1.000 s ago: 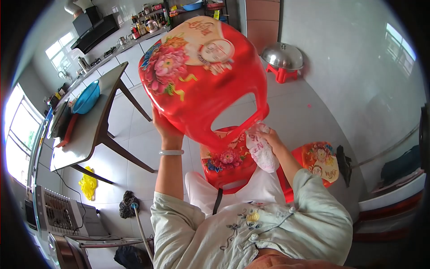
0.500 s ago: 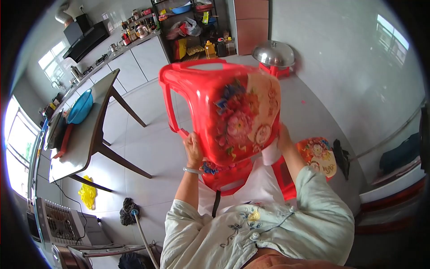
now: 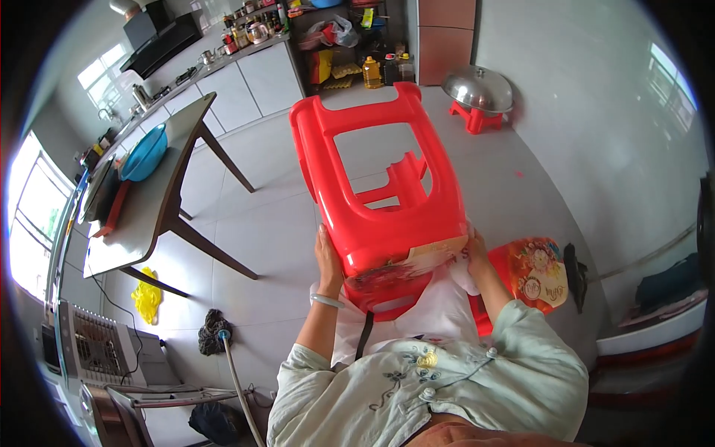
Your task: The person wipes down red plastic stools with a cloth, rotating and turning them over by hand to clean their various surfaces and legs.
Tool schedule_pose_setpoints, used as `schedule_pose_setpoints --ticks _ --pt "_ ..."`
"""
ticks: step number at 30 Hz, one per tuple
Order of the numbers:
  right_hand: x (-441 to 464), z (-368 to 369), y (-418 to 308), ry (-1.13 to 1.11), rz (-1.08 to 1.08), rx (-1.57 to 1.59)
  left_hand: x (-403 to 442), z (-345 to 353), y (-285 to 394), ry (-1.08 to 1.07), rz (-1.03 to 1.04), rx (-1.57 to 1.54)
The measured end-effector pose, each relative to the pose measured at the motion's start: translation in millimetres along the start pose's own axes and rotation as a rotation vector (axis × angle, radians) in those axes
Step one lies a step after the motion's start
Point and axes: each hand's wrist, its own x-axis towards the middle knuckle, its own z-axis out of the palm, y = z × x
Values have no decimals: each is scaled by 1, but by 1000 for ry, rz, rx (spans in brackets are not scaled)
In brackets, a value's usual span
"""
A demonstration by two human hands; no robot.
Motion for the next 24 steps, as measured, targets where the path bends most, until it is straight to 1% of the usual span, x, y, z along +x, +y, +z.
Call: schedule_pose_setpoints --ticks 1,3,5,7,8,9,10,12,14,16,18,20,21,22,24 --pt "1 4 0 126 54 -27 0 -4 0 10 3 1" --pt "21 -11 2 117 17 5 0 -9 -2 18 3 25" --pt "28 -9 -9 110 -18 32 -3 -10 0 33 3 32" --pt "12 9 -59 201 -340 278 -7 -3 7 50 -33 49" --pt "18 7 -78 280 -266 135 -5 -2 -2 58 -29 47" --pt "10 30 -100 87 -483 388 -1 -3 -15 97 -3 62" --pt "-11 51 -125 -3 -485 401 2 -5 -22 136 22 79" --pt "-40 88 -155 -136 -591 243 3 -7 -18 114 19 103" --pt "-50 115 -155 -381 -765 -58 5 -11 -24 91 -20 145" --pt "-88 156 -169 -409 -1336 -932 5 -16 -30 71 -14 126" --pt "-80 185 -129 -952 -1430 -1112 2 -20 -49 49 -8 117" --pt "-78 206 -111 -936 -1670 -1164 -3 -20 -81 254 346 184" --pt "-67 220 -107 -1007 -1618 -1153 -10 -19 -50 183 -12 -32" --pt "-54 237 -103 -1009 -1619 -1150 -1 -32 -65 135 290 373" --pt "-32 270 -99 -935 -1612 -1118 -6 -17 -16 60 -70 211"
